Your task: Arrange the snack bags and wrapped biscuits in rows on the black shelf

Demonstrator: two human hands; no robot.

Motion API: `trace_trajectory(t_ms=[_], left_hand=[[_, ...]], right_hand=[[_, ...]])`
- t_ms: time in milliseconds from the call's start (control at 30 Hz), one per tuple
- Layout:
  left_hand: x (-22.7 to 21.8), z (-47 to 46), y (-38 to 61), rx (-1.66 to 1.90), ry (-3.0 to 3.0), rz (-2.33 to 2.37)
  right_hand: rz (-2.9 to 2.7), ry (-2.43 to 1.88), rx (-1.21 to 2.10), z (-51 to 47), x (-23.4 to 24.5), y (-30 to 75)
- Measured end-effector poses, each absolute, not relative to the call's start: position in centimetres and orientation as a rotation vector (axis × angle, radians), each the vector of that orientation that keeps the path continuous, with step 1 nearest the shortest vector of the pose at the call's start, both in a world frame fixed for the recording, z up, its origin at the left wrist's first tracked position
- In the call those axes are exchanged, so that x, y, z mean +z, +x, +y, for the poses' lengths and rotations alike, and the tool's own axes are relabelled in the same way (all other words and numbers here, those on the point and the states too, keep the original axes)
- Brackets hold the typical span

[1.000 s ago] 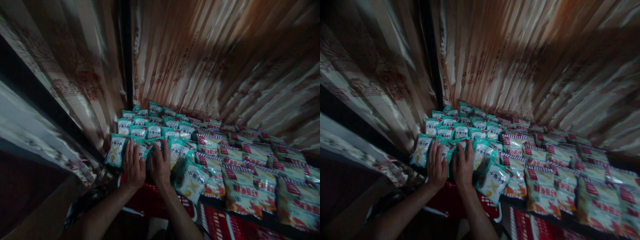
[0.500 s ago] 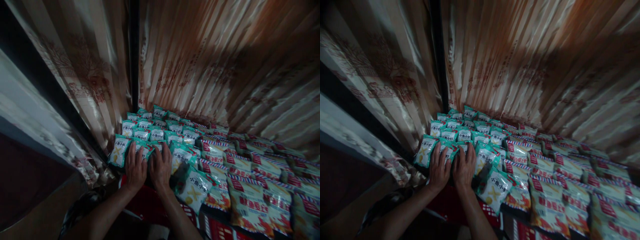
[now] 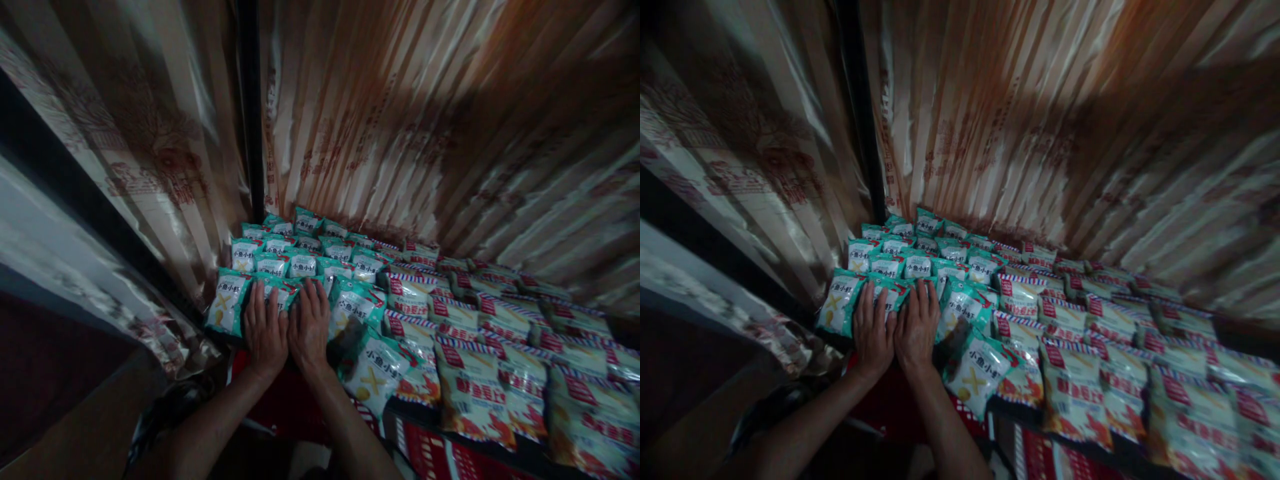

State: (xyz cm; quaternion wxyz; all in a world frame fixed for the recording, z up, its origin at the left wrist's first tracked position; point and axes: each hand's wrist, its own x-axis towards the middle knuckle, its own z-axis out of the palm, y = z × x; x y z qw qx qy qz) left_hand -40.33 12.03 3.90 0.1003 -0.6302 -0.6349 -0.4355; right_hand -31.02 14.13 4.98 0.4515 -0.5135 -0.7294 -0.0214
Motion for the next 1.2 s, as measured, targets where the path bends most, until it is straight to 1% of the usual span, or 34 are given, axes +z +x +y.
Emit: trace_trajectory(t_ms=[333,633,800,1000,1200], left_hand=[[5.2,11.4,-40.9,-1.234,-1.873,-1.839],[5.4,11.1,-40.3,-1.186,-1.873,-1.795],[5.6,11.2,-39.9,-1.132,-1.905,-1.747],[6.4,11.0,-39.7,-1.146,-1.948,-1.677],[7.0,9.9,-38.3,-1.182,-2.086,-1.551]], right_hand=[[-1.860,-1.231,-0.015,12.9,6.1,-30.6],[-1.767,-1.271,0.080,13.1,5.0,-30.9],[-1.768,-1.247,0.021,13.1,7.1,-29.9],[-1.754,-1.295,-0.121,13.6,10.6,-25.7],[-1.657,-1.484,-0.134,14.5,11.0,-20.6]])
